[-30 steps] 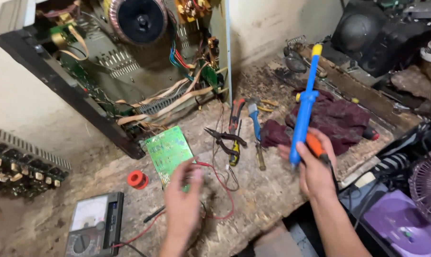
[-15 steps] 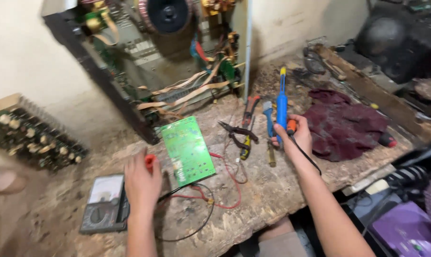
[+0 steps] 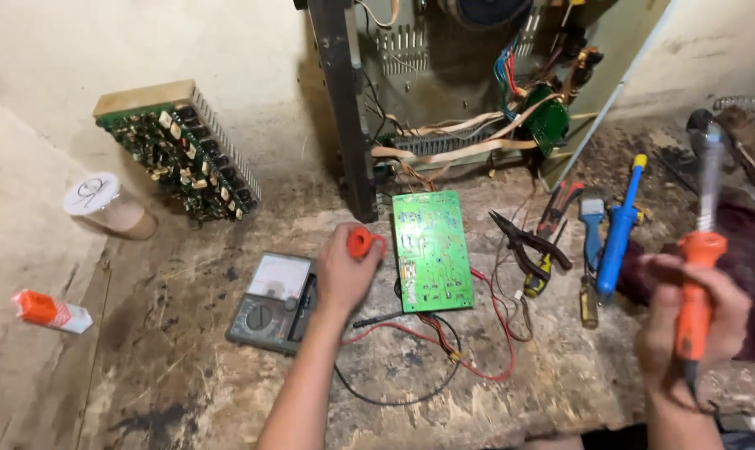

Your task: The person uses a soldering iron and solder wire to work on a green circuit board. They also use a blue desoldering pump to remove solder from the board. A multimeter is visible on the workbench nearby.

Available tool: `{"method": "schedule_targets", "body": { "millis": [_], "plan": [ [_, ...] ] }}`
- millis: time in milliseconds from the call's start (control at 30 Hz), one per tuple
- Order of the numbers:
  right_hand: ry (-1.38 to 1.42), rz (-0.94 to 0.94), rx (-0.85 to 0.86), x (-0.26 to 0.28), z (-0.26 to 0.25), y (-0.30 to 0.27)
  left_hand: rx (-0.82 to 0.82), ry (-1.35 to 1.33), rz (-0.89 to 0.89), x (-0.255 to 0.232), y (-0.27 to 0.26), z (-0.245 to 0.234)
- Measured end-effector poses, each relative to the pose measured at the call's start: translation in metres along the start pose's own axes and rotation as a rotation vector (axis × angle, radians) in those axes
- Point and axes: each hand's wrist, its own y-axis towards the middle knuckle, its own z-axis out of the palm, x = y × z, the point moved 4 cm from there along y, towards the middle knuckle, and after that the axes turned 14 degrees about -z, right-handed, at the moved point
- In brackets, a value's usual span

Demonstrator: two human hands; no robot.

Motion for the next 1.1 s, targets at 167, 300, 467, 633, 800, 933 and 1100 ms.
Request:
{"method": "schedule_targets", "body": {
  "millis": [167,300,467,633,800,933,1100],
  "plan": [
    [0.208,-0.024,0.219,0.017,0.050,-0.025,0.214,-0.341,0.045,-0.028,-0.039,0.011],
    [0.122,-0.226,0.409,0.031,0.098,-0.029,0.472,-0.411,0.169,-0.039,-0.055,0.019],
    [0.191,-0.083,0.385,0.023,0.127,-0.046,0.513,-0.576,0.219,-0.021,-0.041,0.017],
    [0.237,-0.059,0.364,0.022,0.136,-0.050,0.207,-0.620,0.026,0.010,0.011,0.013],
    [0.142,0.013,0.403,0.031,0.138,-0.076,-0.189,-0.608,0.198,0.012,0.040,0.014],
    [0.137,-0.066,0.509,0.030,0.141,-0.084,-0.412,-0.426,0.382,0.017,0.043,0.027],
    [0.129,-0.070,0.551,0.027,0.151,-0.086,-0.433,-0.334,0.469,0.014,0.051,0.029]
  ]
}}
